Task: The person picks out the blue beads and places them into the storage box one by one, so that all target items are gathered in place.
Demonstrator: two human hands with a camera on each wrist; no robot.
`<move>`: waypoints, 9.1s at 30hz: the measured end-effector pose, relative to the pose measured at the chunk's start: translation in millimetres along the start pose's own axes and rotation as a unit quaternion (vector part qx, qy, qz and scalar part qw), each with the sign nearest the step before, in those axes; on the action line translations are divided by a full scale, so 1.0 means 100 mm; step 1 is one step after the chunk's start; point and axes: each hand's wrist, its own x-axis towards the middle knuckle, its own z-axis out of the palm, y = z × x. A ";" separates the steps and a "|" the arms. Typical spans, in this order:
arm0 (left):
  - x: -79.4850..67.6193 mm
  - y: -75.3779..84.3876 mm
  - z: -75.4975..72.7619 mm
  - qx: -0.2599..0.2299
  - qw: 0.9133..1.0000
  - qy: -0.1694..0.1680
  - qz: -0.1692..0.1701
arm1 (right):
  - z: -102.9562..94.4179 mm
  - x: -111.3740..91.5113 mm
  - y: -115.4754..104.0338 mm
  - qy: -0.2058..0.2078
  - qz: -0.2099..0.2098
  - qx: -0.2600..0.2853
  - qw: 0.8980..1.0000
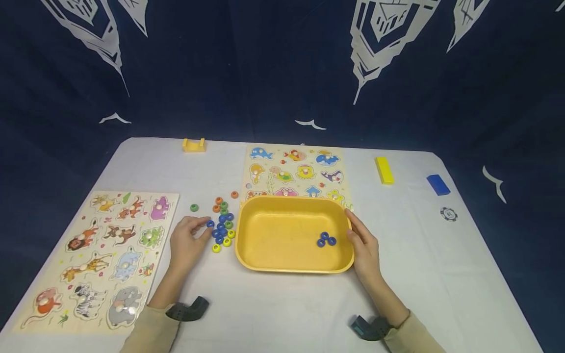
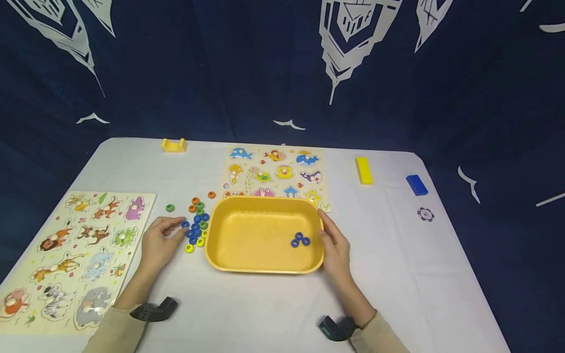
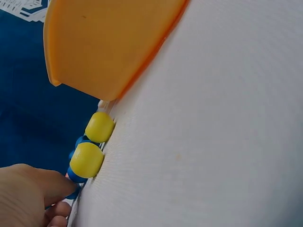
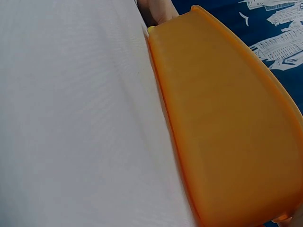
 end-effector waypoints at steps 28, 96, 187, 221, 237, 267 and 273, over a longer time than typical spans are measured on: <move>-0.02 1.64 0.86 -0.109 0.947 -0.271 0.131 | -0.02 0.00 0.00 0.000 0.001 0.005 1.000; 0.07 0.33 0.17 -0.131 0.990 0.054 -0.007 | -0.03 0.00 0.01 0.005 0.008 0.007 1.000; 0.19 0.55 0.18 -0.079 0.995 0.037 0.050 | 0.00 0.00 0.03 0.000 -0.010 0.005 1.000; -0.11 1.64 0.83 -0.003 0.913 -0.347 0.216 | -0.02 0.02 0.03 -0.007 -0.016 0.008 1.000; -0.14 0.74 -0.06 -0.215 0.972 -0.038 0.082 | 0.00 0.02 0.03 0.002 -0.003 0.008 1.000; -0.12 0.12 -0.12 -0.079 0.997 -0.005 0.010 | 0.01 0.01 0.04 -0.004 -0.014 0.011 1.000; -0.05 0.60 -0.19 -0.193 0.978 0.004 0.075 | 0.02 0.02 0.02 -0.014 -0.030 0.013 0.999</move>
